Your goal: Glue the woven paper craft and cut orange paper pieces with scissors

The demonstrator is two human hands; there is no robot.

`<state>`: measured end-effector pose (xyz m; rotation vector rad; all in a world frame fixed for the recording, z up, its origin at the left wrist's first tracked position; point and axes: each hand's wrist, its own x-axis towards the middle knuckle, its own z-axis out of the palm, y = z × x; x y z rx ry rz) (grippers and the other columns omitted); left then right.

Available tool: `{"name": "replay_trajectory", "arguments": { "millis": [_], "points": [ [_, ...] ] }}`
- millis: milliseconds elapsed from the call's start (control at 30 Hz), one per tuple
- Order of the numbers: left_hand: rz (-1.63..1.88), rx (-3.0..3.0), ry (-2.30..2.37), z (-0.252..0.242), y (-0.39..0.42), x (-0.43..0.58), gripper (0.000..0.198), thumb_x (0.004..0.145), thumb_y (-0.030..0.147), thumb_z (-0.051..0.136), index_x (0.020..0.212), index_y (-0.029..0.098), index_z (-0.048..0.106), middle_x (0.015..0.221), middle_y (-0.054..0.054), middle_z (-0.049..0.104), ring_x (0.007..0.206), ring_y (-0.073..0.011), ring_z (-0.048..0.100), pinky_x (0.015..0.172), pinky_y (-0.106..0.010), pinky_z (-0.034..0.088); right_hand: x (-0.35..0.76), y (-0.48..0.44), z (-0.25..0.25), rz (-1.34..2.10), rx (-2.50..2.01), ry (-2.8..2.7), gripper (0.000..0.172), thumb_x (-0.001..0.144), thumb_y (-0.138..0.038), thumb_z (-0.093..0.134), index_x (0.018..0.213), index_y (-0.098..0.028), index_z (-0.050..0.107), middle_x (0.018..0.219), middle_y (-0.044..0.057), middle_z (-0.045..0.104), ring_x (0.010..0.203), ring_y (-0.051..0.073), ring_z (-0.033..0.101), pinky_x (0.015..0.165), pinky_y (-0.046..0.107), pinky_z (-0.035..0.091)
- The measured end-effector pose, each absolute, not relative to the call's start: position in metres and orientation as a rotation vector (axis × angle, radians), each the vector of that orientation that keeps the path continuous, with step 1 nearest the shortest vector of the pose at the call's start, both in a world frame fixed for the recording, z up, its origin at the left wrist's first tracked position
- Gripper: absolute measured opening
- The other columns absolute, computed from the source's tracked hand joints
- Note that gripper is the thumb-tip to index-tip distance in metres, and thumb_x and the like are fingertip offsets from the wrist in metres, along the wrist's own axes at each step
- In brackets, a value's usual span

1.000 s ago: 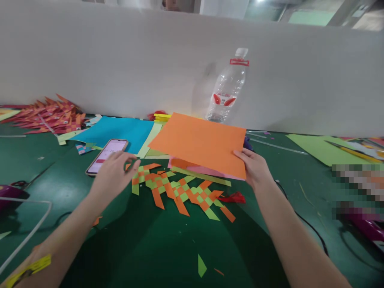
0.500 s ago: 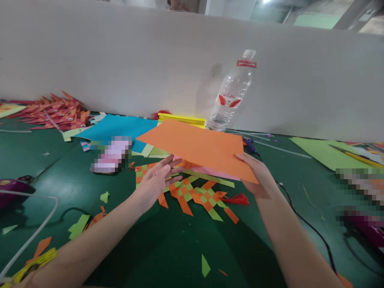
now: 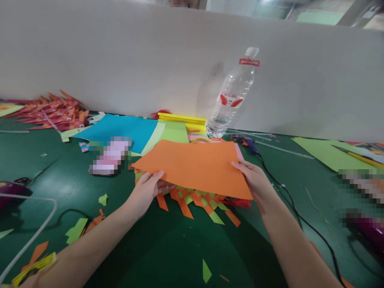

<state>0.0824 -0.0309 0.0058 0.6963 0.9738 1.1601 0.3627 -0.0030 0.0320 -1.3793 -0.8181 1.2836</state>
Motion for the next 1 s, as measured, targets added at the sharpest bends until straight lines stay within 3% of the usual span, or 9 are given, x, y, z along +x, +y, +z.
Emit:
{"name": "replay_trajectory", "arguments": {
  "millis": [167, 333, 467, 533, 667, 867, 1000],
  "points": [
    [1.102, 0.72, 1.058, 0.003, -0.033, 0.082, 0.034, 0.078, 0.033, 0.068, 0.1, 0.009, 0.061, 0.088, -0.015, 0.074, 0.081, -0.0282, 0.073, 0.079, -0.042, 0.059, 0.36, -0.005, 0.034, 1.23, -1.419, -0.754, 0.023, 0.066, -0.027, 0.073, 0.088, -0.022, 0.074, 0.079, 0.005, 0.076, 0.07, 0.027, 0.073, 0.059, 0.037, 0.059],
    [1.109, 0.777, 1.099, 0.004, -0.033, 0.079, 0.036, 0.075, 0.036, 0.071, 0.098, 0.01, 0.062, 0.081, -0.012, 0.074, 0.078, -0.0285, 0.073, 0.074, -0.039, 0.059, 0.36, -0.006, 0.034, 1.176, -1.435, -0.737, 0.021, 0.067, -0.032, 0.073, 0.085, -0.022, 0.073, 0.082, 0.005, 0.076, 0.074, 0.027, 0.073, 0.059, 0.035, 0.058],
    [1.12, 0.839, 1.09, 0.006, -0.037, 0.08, 0.04, 0.072, 0.043, 0.073, 0.094, 0.011, 0.065, 0.082, -0.011, 0.075, 0.077, -0.0284, 0.073, 0.076, -0.04, 0.059, 0.354, -0.01, 0.033, 1.289, -1.269, -0.824, 0.047, 0.075, -0.06, 0.06, 0.101, -0.022, 0.071, 0.106, 0.008, 0.074, 0.093, 0.027, 0.071, 0.066, 0.034, 0.057],
    [1.087, 0.889, 1.079, 0.005, -0.04, 0.082, 0.038, 0.072, 0.047, 0.073, 0.088, 0.012, 0.067, 0.083, -0.011, 0.075, 0.077, -0.0284, 0.072, 0.078, -0.041, 0.059, 0.346, -0.014, 0.032, 1.302, -1.136, -0.998, 0.059, 0.081, -0.069, 0.047, 0.114, -0.025, 0.067, 0.123, 0.007, 0.067, 0.107, 0.027, 0.066, 0.079, 0.037, 0.056],
    [1.013, 0.954, 1.073, 0.0, -0.043, 0.085, 0.039, 0.075, 0.052, 0.07, 0.081, 0.013, 0.069, 0.082, -0.012, 0.075, 0.076, -0.028, 0.073, 0.083, -0.04, 0.057, 0.331, -0.025, 0.027, 1.177, -0.929, -1.544, 0.062, 0.088, -0.069, 0.033, 0.134, -0.033, 0.052, 0.146, 0.003, 0.049, 0.129, 0.026, 0.05, 0.104, 0.045, 0.043],
    [1.013, 1.049, 0.987, 0.006, -0.049, 0.091, 0.045, 0.075, 0.052, 0.069, 0.102, 0.016, 0.068, 0.108, -0.011, 0.071, 0.097, -0.0301, 0.069, 0.08, -0.038, 0.058, 0.316, -0.05, 0.025, 0.687, -0.873, -2.241, 0.065, 0.093, -0.062, 0.028, 0.151, -0.033, 0.022, 0.157, 0.003, 0.027, 0.144, 0.025, 0.026, 0.117, 0.049, 0.024],
    [0.98, 1.141, 0.981, 0.01, -0.055, 0.092, 0.037, 0.075, 0.045, 0.067, 0.103, 0.019, 0.07, 0.107, -0.009, 0.072, 0.109, -0.0317, 0.063, 0.086, -0.038, 0.056, 0.304, -0.058, 0.023, 0.298, -0.838, -2.495, 0.075, 0.092, -0.065, 0.029, 0.154, -0.025, 0.012, 0.159, 0.006, 0.022, 0.146, 0.026, 0.018, 0.119, 0.051, 0.012]
  ]
}}
